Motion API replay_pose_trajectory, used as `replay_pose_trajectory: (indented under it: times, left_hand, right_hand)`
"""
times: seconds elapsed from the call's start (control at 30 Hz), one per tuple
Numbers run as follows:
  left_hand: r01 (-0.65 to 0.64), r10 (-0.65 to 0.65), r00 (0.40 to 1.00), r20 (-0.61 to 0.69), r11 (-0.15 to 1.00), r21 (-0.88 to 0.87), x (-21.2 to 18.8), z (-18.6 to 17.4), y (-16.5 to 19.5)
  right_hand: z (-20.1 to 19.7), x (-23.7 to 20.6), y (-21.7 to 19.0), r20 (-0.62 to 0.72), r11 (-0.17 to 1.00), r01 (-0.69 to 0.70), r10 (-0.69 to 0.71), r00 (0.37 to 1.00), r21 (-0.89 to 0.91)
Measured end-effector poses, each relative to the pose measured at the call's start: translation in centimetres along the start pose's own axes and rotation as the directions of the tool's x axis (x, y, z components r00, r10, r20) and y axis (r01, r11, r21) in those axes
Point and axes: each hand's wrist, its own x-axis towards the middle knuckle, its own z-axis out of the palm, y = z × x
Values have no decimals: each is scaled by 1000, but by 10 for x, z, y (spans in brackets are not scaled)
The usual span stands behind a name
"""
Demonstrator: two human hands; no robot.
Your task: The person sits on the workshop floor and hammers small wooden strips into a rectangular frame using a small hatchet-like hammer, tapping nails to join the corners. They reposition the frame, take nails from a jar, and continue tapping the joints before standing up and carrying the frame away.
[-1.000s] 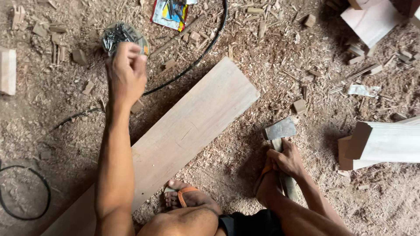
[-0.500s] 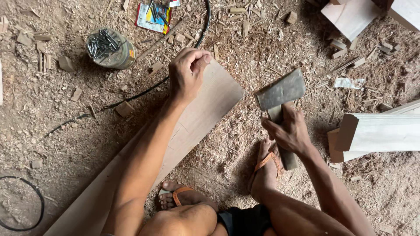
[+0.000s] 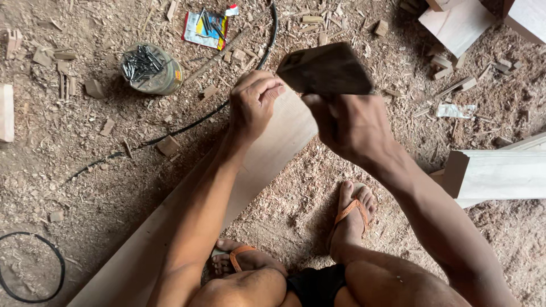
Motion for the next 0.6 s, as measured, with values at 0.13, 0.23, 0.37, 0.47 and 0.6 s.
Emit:
replay_pose_trajectory:
  times: [0.13, 0.23, 0.37, 0.47, 0.6]
  left_hand:
    - [-30, 29, 999, 36, 999, 14, 0, -2, -1]
    - [-5, 5, 1000, 24, 1000, 16, 1, -2, -1]
    - [40, -42, 998, 37, 997, 69, 1, 0, 0]
    - [-7, 6, 999, 41, 1000, 29, -2, -1, -1]
    - [70, -56, 993, 101, 987, -144, -1, -6, -7]
  right_hand:
    - [24, 9, 11, 232, 933, -160, 242, 942, -323]
    - [20, 4, 10, 239, 908, -206, 305, 922, -366]
    - [15, 5, -2, 87, 982, -94, 109, 990, -164]
    - [22, 19, -8, 219, 935, -116, 197, 956, -334]
    - [15, 19, -5, 308, 821, -277, 467, 829, -499]
